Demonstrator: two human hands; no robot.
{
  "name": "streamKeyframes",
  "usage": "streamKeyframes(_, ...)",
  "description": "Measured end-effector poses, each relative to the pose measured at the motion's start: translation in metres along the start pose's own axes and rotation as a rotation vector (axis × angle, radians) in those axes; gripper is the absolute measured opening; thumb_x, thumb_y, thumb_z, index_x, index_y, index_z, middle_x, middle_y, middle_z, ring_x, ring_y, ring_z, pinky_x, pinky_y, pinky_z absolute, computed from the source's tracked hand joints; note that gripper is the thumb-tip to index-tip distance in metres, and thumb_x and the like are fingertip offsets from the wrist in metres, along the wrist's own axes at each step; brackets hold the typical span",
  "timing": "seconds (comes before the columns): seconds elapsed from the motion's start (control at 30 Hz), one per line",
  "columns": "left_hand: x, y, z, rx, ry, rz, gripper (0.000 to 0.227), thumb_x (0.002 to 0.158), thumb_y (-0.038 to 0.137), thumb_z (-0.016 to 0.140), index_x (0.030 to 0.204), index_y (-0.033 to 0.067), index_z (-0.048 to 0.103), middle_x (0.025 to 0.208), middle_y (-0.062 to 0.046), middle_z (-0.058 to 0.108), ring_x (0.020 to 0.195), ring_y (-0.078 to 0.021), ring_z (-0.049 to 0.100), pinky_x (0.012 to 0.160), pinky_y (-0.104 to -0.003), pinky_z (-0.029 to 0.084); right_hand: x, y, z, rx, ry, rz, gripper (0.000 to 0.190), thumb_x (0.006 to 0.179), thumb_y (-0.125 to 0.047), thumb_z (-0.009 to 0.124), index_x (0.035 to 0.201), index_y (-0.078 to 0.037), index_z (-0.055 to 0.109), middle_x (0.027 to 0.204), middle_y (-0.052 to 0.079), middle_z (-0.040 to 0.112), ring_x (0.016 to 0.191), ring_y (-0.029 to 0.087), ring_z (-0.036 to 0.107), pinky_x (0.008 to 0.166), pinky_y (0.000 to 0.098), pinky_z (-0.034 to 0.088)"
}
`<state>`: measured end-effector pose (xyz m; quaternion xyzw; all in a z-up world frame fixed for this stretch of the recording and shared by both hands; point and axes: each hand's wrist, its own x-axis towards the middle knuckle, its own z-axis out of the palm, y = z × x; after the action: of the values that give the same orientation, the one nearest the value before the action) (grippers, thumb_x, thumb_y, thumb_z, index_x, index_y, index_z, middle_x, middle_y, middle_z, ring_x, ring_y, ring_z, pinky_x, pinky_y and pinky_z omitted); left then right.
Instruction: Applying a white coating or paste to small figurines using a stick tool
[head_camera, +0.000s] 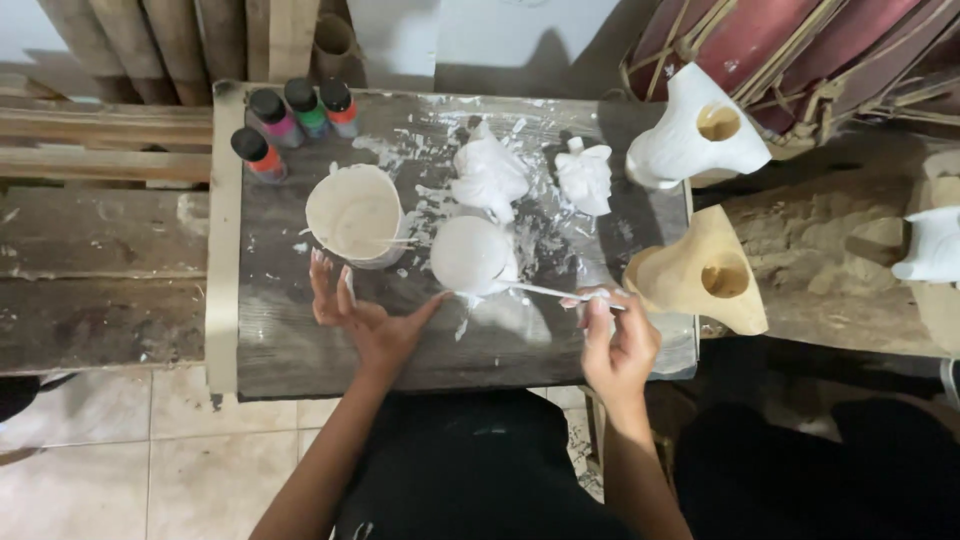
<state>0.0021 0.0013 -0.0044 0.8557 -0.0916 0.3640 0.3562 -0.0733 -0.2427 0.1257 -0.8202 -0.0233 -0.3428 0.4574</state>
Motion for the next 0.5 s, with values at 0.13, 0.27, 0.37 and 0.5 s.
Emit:
streamKeyframes(0.13,-0.002,0.0,0.0,0.021,0.025,0.0,0.13,0.059,0.066,0.098,0.144,-0.0056,0.031,0.151,-0.032,0.028,0.138,-0.0538,0.031,0.113,-0.068,0.03,-0.001,-0.002,-0.012,-0.007,0.084,0.017,0.017,0.104,0.001,0.052,0.095,0.007,0.065,0.061,0.013,0.061,0.045,0.018,0.053,0.052,0.0318,0.049)
streamKeyframes(0.27,0.003,-0.003,-0.001,0.018,0.011,0.011,0.132,0.054,0.055,0.101,0.144,-0.0098,0.03,0.14,-0.034,0.035,0.132,-0.0545,0.037,0.108,-0.065,0.038,0.011,-0.013,-0.008,0.011,0.185,-0.005,0.015,0.102,0.0,0.054,0.094,0.007,0.064,0.069,0.017,0.068,0.043,0.019,0.055,0.049,0.0321,0.049)
streamKeyframes(0.37,0.003,0.001,-0.006,0.015,0.023,0.06,0.128,0.061,0.057,0.098,0.147,-0.0025,0.024,0.147,-0.026,0.025,0.139,-0.0478,0.031,0.115,-0.065,0.038,0.013,-0.029,-0.01,-0.014,0.227,-0.003,0.015,0.104,-0.004,0.052,0.097,0.005,0.061,0.08,0.018,0.068,0.05,0.018,0.055,0.055,0.0295,0.048)
streamKeyframes(0.5,-0.046,-0.041,0.024,0.065,0.03,0.073,0.134,0.059,0.052,0.101,0.145,-0.0129,0.022,0.146,-0.021,0.026,0.141,-0.0366,0.033,0.122,-0.051,0.039,0.028,-0.021,-0.015,-0.211,0.109,0.042,0.02,0.107,-0.013,0.051,0.104,-0.002,0.068,0.091,0.008,0.071,0.065,0.013,0.062,0.063,0.0258,0.05)
